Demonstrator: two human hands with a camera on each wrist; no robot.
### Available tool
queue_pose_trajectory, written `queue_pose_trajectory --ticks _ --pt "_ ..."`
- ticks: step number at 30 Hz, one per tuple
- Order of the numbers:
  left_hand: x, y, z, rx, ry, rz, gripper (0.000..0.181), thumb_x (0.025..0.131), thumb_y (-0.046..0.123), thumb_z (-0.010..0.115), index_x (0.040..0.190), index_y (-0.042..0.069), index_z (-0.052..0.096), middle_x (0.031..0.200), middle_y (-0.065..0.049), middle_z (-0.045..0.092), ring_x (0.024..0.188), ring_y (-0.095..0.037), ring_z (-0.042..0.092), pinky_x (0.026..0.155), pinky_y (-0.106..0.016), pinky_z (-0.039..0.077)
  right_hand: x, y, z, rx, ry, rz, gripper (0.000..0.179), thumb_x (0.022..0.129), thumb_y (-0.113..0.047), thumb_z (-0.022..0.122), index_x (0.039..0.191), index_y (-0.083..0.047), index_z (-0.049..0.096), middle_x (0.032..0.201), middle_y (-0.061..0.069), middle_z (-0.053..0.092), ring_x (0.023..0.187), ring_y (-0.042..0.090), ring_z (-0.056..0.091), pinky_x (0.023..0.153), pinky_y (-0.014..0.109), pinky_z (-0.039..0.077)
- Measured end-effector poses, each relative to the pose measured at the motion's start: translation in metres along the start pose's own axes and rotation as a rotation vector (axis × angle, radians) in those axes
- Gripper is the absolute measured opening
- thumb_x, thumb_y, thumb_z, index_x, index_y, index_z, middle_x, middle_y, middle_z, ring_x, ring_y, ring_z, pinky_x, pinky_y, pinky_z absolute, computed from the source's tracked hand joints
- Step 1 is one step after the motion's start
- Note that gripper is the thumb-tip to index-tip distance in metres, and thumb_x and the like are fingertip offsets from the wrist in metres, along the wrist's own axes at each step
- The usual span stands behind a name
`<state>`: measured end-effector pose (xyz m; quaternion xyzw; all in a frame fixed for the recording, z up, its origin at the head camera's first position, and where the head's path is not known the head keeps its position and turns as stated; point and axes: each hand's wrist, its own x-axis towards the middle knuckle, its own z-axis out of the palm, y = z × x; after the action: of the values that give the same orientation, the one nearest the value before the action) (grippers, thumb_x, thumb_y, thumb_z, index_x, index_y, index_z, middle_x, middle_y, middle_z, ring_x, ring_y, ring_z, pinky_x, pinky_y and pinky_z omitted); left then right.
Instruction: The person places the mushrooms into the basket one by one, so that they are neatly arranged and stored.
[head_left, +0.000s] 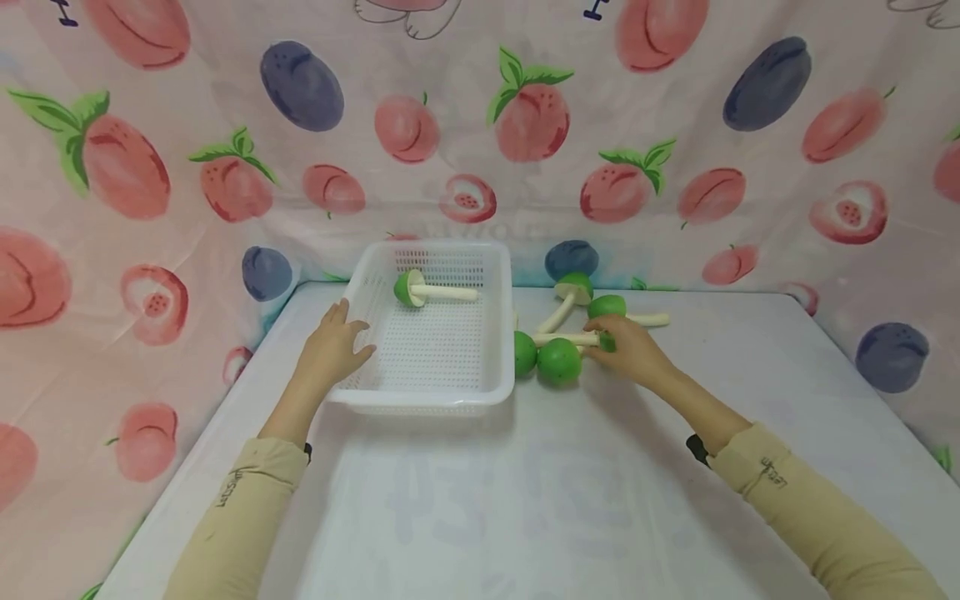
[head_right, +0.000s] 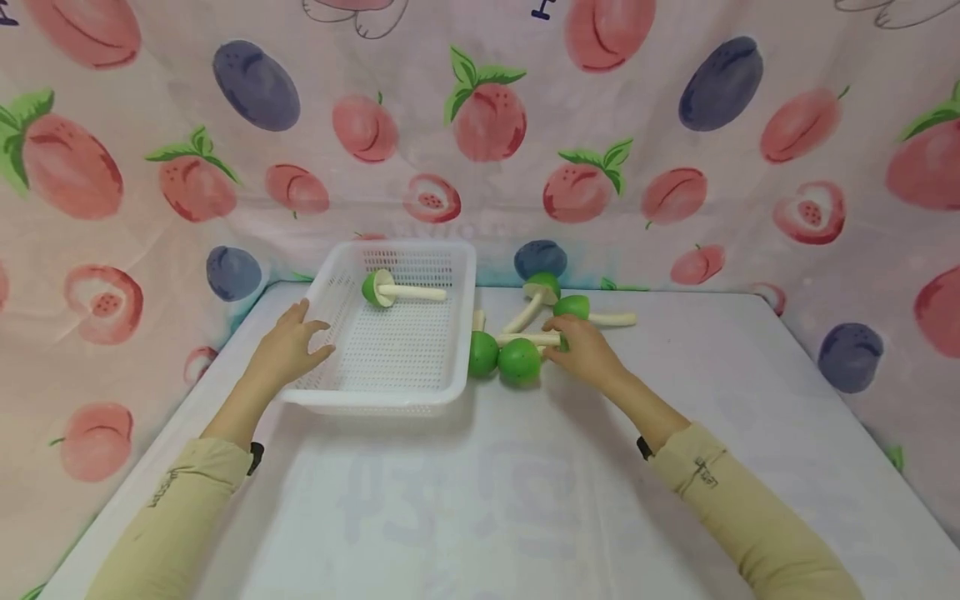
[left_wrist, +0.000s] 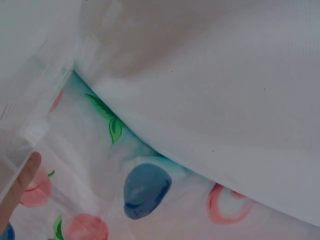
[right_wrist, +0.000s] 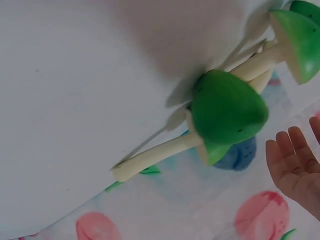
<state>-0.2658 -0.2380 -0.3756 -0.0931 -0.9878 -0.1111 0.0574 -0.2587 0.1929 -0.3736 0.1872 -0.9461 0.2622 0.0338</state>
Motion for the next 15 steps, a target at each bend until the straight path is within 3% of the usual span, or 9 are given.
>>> queue_pose_trajectory --ticks 6,10,15 --pt "0.003 0.002 -0.002 0.0 -0.005 -0.003 0.044 0.087 0.025 0.064 0.122 -0.003 0.059 0.147 -0.036 0.023 0.138 -0.05 0.022 0.101 -0.064 0.035 0.0 0.024 -0.005 -0.025 0.008 -0.032 0.04 0.084 -0.007 0.068 0.12 0.007 0.057 0.121 0.026 0.056 0.118 0.043 0.049 0.1 0.057 0.039" --pt "0.002 0.001 -0.003 -0.001 0.002 -0.006 0.044 0.087 0.024 0.065 0.122 -0.002 0.06 0.147 -0.036 0.023 0.138 -0.051 0.022 0.101 -0.064 0.035 0.0 0.035 -0.007 -0.01 0.025 -0.075 0.044 0.083 -0.005 0.069 0.122 0.007 0.055 0.119 0.027 0.055 0.113 0.043 0.05 0.094 0.056 0.043" --pt "0.0 0.0 0.0 0.001 0.004 -0.004 0.044 0.087 0.024 0.065 0.121 -0.002 0.06 0.147 -0.036 0.024 0.137 -0.051 0.023 0.099 -0.064 0.038 0.001 0.05 -0.006 0.037 0.007 -0.052 0.05 0.084 -0.01 0.069 0.127 0.006 0.051 0.123 0.028 0.052 0.112 0.046 0.049 0.09 0.058 0.045"
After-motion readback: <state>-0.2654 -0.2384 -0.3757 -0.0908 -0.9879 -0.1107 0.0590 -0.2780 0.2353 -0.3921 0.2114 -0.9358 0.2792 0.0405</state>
